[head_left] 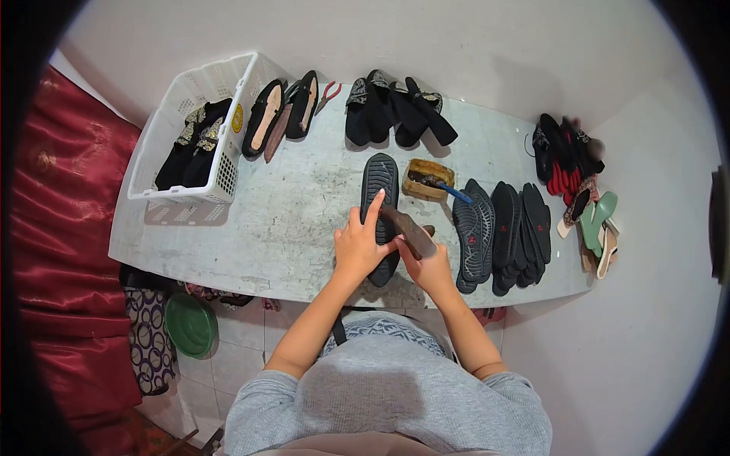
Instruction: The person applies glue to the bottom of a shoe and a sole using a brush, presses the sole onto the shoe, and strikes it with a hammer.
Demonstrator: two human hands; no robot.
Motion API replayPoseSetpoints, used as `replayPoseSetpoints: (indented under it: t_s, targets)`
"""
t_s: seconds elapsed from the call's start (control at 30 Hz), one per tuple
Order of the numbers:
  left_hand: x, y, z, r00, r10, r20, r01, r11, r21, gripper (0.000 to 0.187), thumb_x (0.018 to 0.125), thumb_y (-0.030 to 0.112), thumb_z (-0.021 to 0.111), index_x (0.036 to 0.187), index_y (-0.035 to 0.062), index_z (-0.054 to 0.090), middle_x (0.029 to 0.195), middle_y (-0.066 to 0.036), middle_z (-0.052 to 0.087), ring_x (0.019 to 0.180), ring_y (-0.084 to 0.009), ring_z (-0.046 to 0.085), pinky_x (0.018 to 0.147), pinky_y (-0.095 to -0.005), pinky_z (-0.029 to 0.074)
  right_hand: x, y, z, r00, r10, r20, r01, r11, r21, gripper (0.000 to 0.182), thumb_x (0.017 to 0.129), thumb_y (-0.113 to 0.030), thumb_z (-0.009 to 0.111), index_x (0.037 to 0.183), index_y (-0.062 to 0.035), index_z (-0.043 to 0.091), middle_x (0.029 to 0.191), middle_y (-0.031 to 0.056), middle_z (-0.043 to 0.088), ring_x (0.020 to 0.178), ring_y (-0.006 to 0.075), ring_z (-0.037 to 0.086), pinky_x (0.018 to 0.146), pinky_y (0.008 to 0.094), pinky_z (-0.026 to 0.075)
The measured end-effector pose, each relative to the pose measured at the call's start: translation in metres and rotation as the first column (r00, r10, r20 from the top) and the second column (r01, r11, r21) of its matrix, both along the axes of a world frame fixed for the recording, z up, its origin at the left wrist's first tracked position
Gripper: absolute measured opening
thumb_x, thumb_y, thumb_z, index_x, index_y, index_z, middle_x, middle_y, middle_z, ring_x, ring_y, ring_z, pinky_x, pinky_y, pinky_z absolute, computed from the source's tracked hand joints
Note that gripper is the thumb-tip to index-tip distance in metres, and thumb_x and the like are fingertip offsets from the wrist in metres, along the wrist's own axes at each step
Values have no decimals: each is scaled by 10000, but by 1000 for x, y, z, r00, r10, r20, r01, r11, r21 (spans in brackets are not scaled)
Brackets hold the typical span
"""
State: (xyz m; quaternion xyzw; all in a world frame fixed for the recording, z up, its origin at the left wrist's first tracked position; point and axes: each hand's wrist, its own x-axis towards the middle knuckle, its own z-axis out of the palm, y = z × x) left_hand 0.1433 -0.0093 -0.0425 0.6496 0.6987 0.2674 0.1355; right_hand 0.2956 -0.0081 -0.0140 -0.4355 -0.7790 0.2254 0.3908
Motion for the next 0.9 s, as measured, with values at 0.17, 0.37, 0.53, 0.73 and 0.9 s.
replayPoseSetpoints:
  t_s: [0.17,0.37,0.53,0.73,0.9]
  targets:
    - [1,1,0,1000,-6,15,6,999,-33,991,640,559,715,1438,262,209,988,-108,494,833,-279,586,641,-447,422,-1,2,16,992,-31,-120,20,996,-86,194,815,-152,649,924,-28,549,734,141,592,618,345,622,516,367,471]
    - [-2,4,-11,980,63,189,-67,998,16,1153,596,550,752,1431,49,134,1102,-164,529,925,-327,585,699,-487,446,6,9,9,993,45,106,-35,995,-91,217,792,-162,662,943,-60,545,738,130,625,647,333,633,523,379,481]
    - [-1,1,-7,983,65,170,-68,998,12,1123,606,504,768,1418,29,155,1109,-186,543,982,-332,580,721,-484,456,-4,7,9,995,51,-84,-47,998,50,245,802,-218,664,937,-52,545,703,149,620,642,333,637,505,373,472]
    - [1,2,-11,981,91,172,-92,996,-7,1085,616,476,769,1394,0,182,1153,-198,529,1014,-337,573,730,-493,454,-8,12,25,997,77,13,-76,992,-101,247,798,-206,670,925,-42,538,655,153,607,606,345,624,515,384,470]
    - [1,2,-14,980,85,183,-83,996,-18,1051,630,457,764,1379,-15,197,1150,-201,527,1007,-334,576,734,-495,455,-17,26,19,973,14,231,29,983,-181,274,799,-265,662,890,-42,532,610,165,586,601,377,605,515,393,459]
